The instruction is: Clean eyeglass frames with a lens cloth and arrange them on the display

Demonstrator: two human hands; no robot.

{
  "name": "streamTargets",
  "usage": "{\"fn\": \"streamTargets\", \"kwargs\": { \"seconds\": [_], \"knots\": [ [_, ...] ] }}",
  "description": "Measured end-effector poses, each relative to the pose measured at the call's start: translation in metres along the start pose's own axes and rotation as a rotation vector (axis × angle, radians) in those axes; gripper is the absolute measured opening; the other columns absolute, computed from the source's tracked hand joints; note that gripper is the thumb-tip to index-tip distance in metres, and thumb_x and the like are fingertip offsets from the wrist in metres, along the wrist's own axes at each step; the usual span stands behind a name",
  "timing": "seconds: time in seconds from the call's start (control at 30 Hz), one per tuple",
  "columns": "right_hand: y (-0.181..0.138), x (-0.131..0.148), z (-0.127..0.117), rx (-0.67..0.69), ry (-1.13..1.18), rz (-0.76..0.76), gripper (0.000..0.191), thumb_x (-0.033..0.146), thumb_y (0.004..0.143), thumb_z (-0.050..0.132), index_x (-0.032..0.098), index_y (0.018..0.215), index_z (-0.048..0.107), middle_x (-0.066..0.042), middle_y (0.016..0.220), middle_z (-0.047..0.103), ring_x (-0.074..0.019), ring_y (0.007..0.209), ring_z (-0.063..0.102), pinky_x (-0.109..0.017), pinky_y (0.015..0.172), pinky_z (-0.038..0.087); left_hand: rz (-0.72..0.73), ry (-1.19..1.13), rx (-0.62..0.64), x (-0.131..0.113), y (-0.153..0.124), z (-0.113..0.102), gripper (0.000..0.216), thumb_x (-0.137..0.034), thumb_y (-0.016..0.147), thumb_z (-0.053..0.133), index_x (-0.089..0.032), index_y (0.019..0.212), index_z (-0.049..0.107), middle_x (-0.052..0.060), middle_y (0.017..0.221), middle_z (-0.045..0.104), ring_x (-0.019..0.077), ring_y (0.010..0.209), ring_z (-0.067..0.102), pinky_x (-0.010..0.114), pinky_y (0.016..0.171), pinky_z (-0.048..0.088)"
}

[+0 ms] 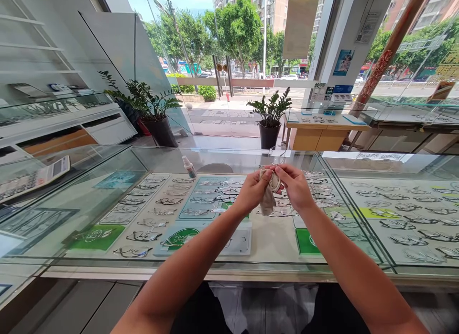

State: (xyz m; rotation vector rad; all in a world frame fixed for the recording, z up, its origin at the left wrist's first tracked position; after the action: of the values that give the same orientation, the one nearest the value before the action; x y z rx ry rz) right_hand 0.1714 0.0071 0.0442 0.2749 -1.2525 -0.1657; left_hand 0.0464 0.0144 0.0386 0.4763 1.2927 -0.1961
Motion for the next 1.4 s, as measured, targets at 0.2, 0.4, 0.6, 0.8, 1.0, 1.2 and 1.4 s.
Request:
{"fn": "streamTargets", "kwargs": {
  "seconds": [0.2,0.4,0.6,0.8,1.0,1.2,1.4],
  "knots": [
    [0.004,0.011,-0.011,-0.079,-0.025,-0.091,0.027,0.053,0.089,0.082,0.026,0.094,0.083,-0.007,0.104,0.083,-0.0214,0.091,0.071,-0.034,0.075,0.056,0.018,0.054,-0.099,0.001,0.004,-0.012,0.063,-0.078,0.085,0.076,-0.015,0.088,0.073,0.003,0.077,0.072,0.0139,0.069,0.062,0.025,0.064,0.05],
    [0.005,0.02,-0.016,-0.091,0.02,-0.094,0.025,0.052,0.088,0.081,0.027,0.088,0.078,-0.005,0.1,0.081,-0.0216,0.095,0.072,-0.038,0.089,0.058,-0.031,-0.04,-0.278,0.007,0.013,-0.037,0.066,-0.08,0.074,0.083,-0.016,0.085,0.072,0.001,0.069,0.07,0.0134,0.061,0.06,0.025,0.058,0.046],
    [0.003,0.017,-0.008,0.016,-0.031,-0.05,0.024,0.049,0.088,0.08,0.025,0.083,0.079,-0.005,0.092,0.078,-0.0201,0.088,0.066,-0.035,0.081,0.053,-0.017,-0.111,-0.275,-0.001,0.018,-0.046,0.067,-0.078,0.073,0.086,-0.016,0.097,0.076,0.005,0.082,0.077,0.0183,0.076,0.071,0.028,0.069,0.055],
    [0.003,0.011,-0.005,0.103,-0.107,-0.017,0.026,0.049,0.089,0.078,0.024,0.082,0.08,-0.004,0.089,0.077,-0.0192,0.085,0.065,-0.034,0.081,0.05,0.035,-0.11,-0.194,-0.01,0.018,-0.042,0.064,-0.077,0.076,0.085,-0.015,0.091,0.076,0.003,0.077,0.075,0.0149,0.07,0.067,0.026,0.068,0.054],
    [0.005,0.006,-0.005,0.18,-0.076,0.056,0.026,0.048,0.087,0.082,0.023,0.081,0.081,-0.004,0.086,0.077,-0.018,0.081,0.064,-0.033,0.079,0.049,0.031,-0.027,-0.117,-0.015,0.015,-0.035,0.064,-0.078,0.079,0.082,-0.014,0.086,0.078,0.004,0.073,0.074,0.0164,0.067,0.067,0.028,0.068,0.055],
    [0.005,0.002,-0.005,0.241,-0.064,0.132,0.026,0.049,0.084,0.085,0.023,0.081,0.081,-0.004,0.086,0.077,-0.0184,0.082,0.064,-0.034,0.082,0.05,0.048,0.073,-0.137,-0.022,0.011,-0.037,0.059,-0.073,0.08,0.084,-0.014,0.083,0.079,0.005,0.077,0.077,0.0154,0.068,0.066,0.027,0.066,0.052],
    [0.005,0.003,-0.006,0.194,-0.005,0.109,0.024,0.047,0.085,0.085,0.024,0.079,0.082,-0.003,0.085,0.075,-0.0172,0.08,0.06,-0.032,0.08,0.049,0.04,-0.004,-0.103,-0.016,0.016,-0.039,0.052,-0.064,0.078,0.09,-0.014,0.092,0.082,0.006,0.083,0.078,0.0161,0.073,0.067,0.028,0.072,0.054]
  ]
}}
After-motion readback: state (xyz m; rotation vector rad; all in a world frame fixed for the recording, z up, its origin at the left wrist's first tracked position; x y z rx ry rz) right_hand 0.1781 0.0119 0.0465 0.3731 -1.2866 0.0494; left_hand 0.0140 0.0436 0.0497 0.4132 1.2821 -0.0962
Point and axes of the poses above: each hand's wrist, its own y-axis towards the middle knuckle, its own z-axis out of the palm, x = y × z, the point moved 6 cm from there along y, towards the middle knuckle
